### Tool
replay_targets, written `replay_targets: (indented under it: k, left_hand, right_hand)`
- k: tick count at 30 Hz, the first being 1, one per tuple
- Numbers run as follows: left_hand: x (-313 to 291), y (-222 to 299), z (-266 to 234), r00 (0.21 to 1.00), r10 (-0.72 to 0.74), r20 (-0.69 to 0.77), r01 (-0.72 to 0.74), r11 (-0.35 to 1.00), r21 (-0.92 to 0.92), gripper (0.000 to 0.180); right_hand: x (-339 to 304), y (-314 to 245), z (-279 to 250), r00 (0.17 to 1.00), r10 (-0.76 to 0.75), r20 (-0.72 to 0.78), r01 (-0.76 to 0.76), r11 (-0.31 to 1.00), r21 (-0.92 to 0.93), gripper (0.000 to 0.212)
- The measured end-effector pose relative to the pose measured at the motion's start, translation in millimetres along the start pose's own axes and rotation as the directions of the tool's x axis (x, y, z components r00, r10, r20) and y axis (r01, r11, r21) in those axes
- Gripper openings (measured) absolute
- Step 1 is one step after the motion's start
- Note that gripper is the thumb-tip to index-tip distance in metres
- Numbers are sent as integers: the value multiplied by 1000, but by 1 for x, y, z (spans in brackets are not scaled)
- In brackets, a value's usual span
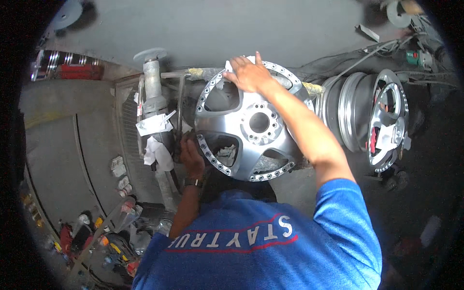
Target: The person repeatedly wipes and polishes a silver wheel rim with a white cloth, focusing on the spokes and outer edge. The person folds the cloth and continues polishing the same rim throughout the clip.
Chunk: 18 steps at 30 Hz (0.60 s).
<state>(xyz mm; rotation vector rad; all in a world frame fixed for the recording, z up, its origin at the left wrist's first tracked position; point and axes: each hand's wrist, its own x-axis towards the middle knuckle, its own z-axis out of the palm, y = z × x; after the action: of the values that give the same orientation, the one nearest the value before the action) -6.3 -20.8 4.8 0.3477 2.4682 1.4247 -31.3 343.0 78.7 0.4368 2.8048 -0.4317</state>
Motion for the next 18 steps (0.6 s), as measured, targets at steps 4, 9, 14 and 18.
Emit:
replay_targets:
  k: [4,9,14,18]
  left_hand:
    - [-2,-21,15,991,110,-69,-108,994,34,39]
    - [-1,-16,12,993,101,-57,-100,995,18,39]
    - [6,3,3,997,69,21,-70,996,51,44]
    - [3,7,3,999,32,27,-33,998,56,45]
  right_hand:
    - [20,-6,-4,991,71,116,-76,996,41,79]
    - [-13,-10,28,988,-95,-125,90,995,-49,77]
    - [-4,56,1,987,159,40,-162,981,109,77]
    - [-51,126,0,935,310,173,-345,908,238,75]
